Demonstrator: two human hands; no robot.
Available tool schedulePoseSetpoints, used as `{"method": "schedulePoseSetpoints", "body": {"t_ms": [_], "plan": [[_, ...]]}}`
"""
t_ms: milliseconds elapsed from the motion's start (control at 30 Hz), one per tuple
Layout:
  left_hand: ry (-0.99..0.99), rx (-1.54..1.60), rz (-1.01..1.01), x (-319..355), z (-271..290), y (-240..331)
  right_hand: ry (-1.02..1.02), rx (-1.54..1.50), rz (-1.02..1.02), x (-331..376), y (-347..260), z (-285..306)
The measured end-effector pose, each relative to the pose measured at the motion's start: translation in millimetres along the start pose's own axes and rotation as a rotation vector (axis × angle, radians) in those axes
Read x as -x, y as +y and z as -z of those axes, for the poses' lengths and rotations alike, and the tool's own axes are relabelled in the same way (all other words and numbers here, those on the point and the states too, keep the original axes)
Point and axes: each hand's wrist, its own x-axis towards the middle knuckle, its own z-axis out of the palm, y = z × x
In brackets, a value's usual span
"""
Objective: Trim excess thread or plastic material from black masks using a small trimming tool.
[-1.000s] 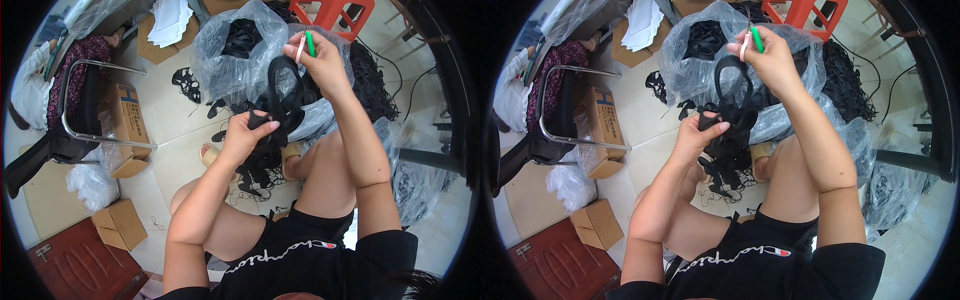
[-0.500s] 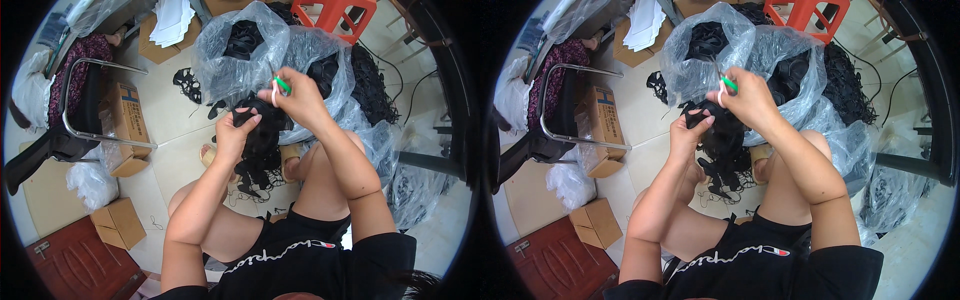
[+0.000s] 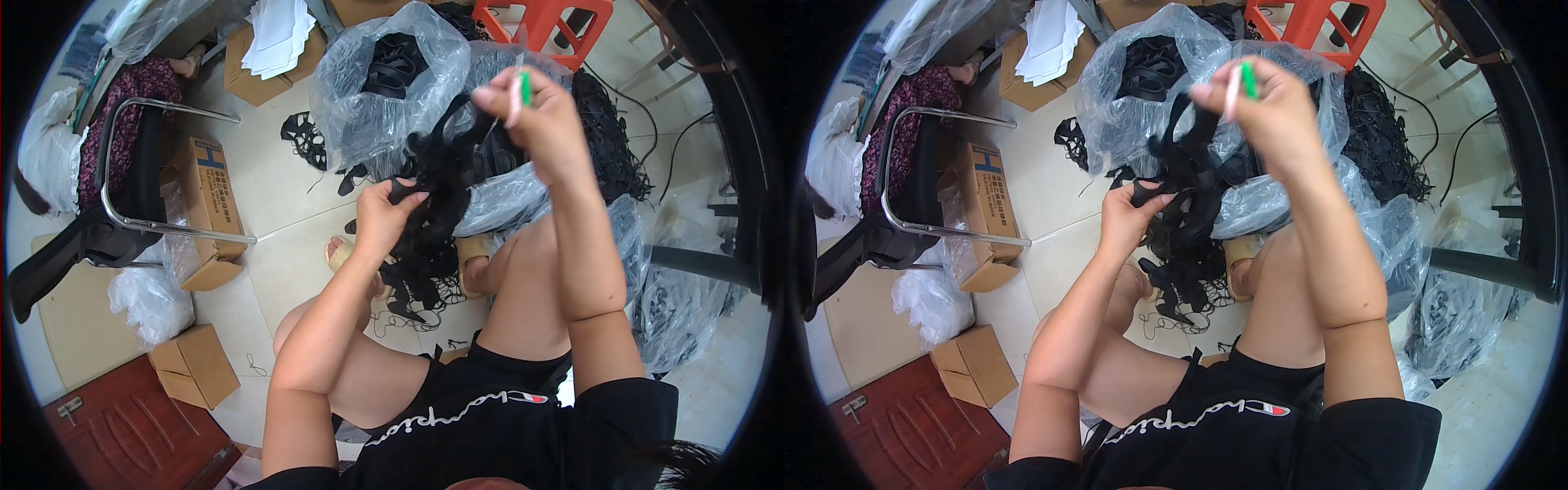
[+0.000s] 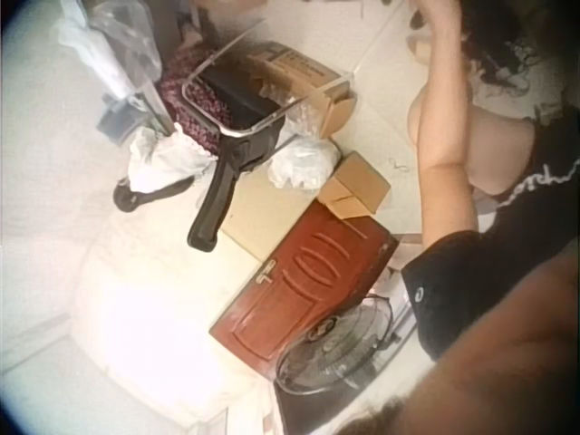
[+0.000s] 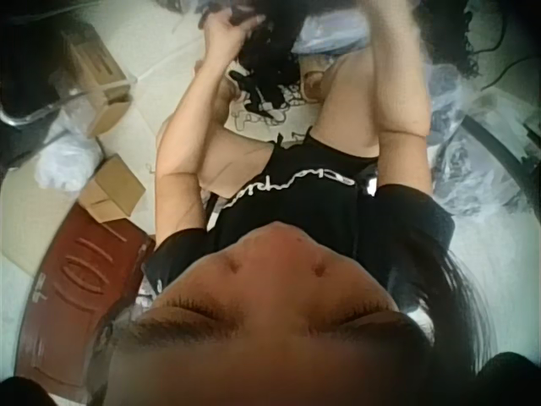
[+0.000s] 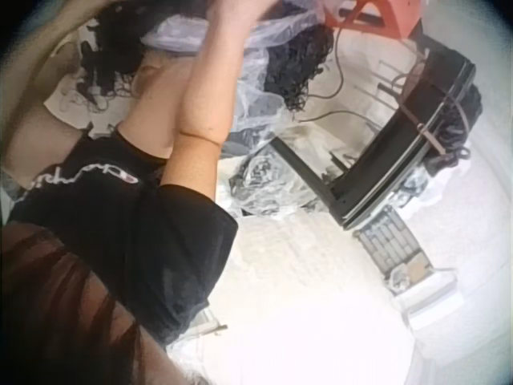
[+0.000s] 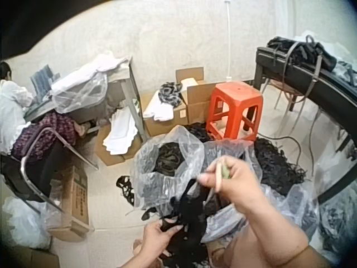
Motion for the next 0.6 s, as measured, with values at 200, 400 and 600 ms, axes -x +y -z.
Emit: {"method": "schedulePoseSetpoints", "body": {"t_ms": [200, 400, 600], "plan": [[0.037, 0.403, -0.019, -2.0, 1.4, 6.9, -0.084, -0.436, -0.122, -36.5, -38.9, 67.3], [0.021, 1.153, 0.397, -9.3, 15.4, -1.1, 0.119, -0.628, -0.118, -43.9, -98.1, 73.1], [0.051, 0.689, 0.417, 4.1, 11.4, 10.3, -0.234, 0.509, -0.194, -101.1, -38.2, 74.3]]}}
